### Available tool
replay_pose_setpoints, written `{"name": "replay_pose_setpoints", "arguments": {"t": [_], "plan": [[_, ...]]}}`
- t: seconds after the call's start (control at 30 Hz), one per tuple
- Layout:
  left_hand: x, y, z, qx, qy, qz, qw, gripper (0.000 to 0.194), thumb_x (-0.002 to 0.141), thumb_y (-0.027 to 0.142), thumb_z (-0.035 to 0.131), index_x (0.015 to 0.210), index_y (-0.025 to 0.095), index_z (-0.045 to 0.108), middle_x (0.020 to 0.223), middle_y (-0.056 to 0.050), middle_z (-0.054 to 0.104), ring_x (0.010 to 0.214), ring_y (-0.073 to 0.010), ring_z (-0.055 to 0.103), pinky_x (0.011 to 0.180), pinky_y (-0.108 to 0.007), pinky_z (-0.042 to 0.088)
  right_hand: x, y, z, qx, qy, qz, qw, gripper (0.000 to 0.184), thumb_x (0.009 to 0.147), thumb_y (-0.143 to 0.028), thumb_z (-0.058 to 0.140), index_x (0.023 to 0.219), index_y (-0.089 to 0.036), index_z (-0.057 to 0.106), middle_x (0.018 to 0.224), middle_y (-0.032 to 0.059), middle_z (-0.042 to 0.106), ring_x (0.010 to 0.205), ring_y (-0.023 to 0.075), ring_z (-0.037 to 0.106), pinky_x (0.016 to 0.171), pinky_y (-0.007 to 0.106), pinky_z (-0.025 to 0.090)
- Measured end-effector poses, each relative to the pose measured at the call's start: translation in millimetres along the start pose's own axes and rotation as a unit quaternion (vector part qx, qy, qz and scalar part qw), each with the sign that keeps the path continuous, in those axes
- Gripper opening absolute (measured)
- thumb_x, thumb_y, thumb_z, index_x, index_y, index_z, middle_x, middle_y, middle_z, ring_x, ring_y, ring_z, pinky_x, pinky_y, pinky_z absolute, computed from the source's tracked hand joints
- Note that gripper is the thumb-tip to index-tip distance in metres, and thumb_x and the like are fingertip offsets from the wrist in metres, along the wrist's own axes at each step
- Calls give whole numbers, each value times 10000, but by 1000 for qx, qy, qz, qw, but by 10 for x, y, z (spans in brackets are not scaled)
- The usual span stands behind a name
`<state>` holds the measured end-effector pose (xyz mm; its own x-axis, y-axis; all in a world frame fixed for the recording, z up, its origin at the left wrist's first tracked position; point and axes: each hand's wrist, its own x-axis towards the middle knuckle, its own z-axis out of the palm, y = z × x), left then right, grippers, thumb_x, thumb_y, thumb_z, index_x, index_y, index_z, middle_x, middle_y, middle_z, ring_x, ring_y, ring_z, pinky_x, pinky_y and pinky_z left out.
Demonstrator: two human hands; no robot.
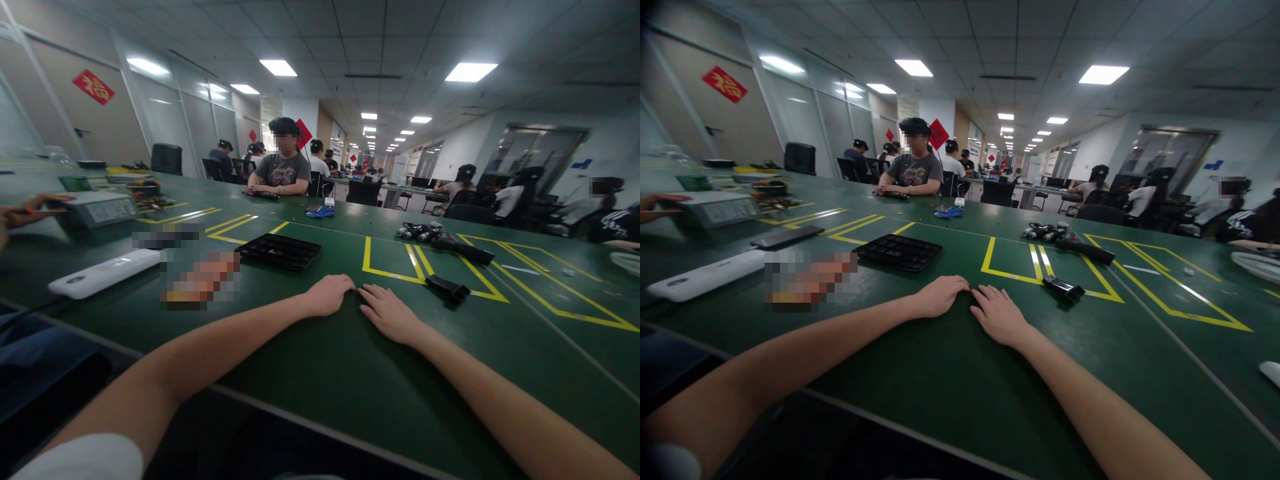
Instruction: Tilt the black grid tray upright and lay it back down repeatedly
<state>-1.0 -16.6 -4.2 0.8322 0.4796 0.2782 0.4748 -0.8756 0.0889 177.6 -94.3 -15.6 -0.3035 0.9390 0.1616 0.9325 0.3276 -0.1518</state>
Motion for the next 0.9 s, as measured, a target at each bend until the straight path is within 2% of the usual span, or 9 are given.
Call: {"name": "replay_pose_setpoints", "arguments": {"t": [0.1, 0.23, 0.3, 0.37, 0.43, 0.5, 0.63, 0.77, 0.9], "plan": [[-54, 40, -85, 20, 29, 15, 999, 305, 858, 150, 419, 1105, 115, 595, 1182, -128, 596, 1094, -212, 549, 951, -371, 433, -20, 275, -120, -36, 69, 0, 997, 509, 918, -443, 339, 1357, -204, 434, 1368, 116, 493, 1281, 286, 406, 1052, 518, 296], [-172, 283, -197, 40, 18, 138, 990, 281, 878, 170, 431, 1098, 112, 596, 1209, -129, 581, 1123, -214, 520, 956, -356, 414, -161, 853, -327, -165, 170, 145, 961, 494, 915, -376, 338, 1347, -156, 430, 1394, 146, 450, 1323, 327, 322, 1056, 557, 247], [-214, 433, -226, 36, -6, 198, 980, 273, 898, 164, 397, 1075, 128, 601, 1181, -118, 593, 1079, -197, 538, 926, -328, 420, -283, 1127, -369, -201, 174, 226, 937, 505, 911, -392, 331, 1348, -158, 424, 1413, 151, 421, 1334, 356, 288, 1035, 603, 235], [-227, 532, -236, 44, -20, 214, 976, 271, 910, 179, 373, 1051, 136, 601, 1122, -116, 605, 1004, -192, 560, 874, -318, 432, -398, 1339, -358, -192, 133, 296, 926, 529, 903, -426, 328, 1342, -149, 432, 1396, 169, 432, 1303, 382, 331, 995, 614, 284], [-210, 540, -234, 69, -13, 168, 983, 259, 912, 232, 381, 1018, 130, 593, 1041, -121, 604, 918, -202, 569, 805, -328, 445, -469, 1471, -323, -146, 78, 337, 927, 559, 900, -448, 317, 1341, -123, 430, 1375, 185, 444, 1220, 370, 447, 964, 547, 365], [-174, 455, -226, 94, 7, 74, 993, 273, 902, 313, 406, 996, 122, 577, 988, -126, 585, 865, -219, 568, 735, -339, 454, -489, 1531, -291, -110, 47, 348, 930, 578, 902, -450, 305, 1344, -96, 422, 1365, 195, 441, 1142, 343, 526, 946, 464, 410], [-106, 136, -195, 100, -3, -123, 987, 311, 888, 398, 427, 1001, 134, 546, 956, -126, 574, 816, -230, 590, 636, -315, 459, -455, 1537, -278, -109, 43, 352, 929, 586, 898, -456, 304, 1346, -98, 423, 1353, 200, 437, 1116, 346, 549, 928, 434, 425], [-94, -78, -152, 74, -53, -137, 986, 218, 906, 302, 404, 954, 147, 550, 887, -114, 615, 788, -220, 617, 641, -312, 471, -455, 1544, -275, -107, 59, 340, 932, 560, 891, -440, 319, 1316, -104, 462, 1318, 212, 468, 1101, 352, 557, 898, 462, 440], [-59, -158, -222, 0, -38, -145, 989, 168, 874, 285, 454, 868, 147, 550, 854, -114, 640, 792, -221, 631, 662, -317, 485, -474, 1579, -254, -99, 68, 334, 935, 575, 884, -461, 308, 1305, -105, 470, 1307, 209, 478, 1067, 360, 572, 879, 471, 450]]}}
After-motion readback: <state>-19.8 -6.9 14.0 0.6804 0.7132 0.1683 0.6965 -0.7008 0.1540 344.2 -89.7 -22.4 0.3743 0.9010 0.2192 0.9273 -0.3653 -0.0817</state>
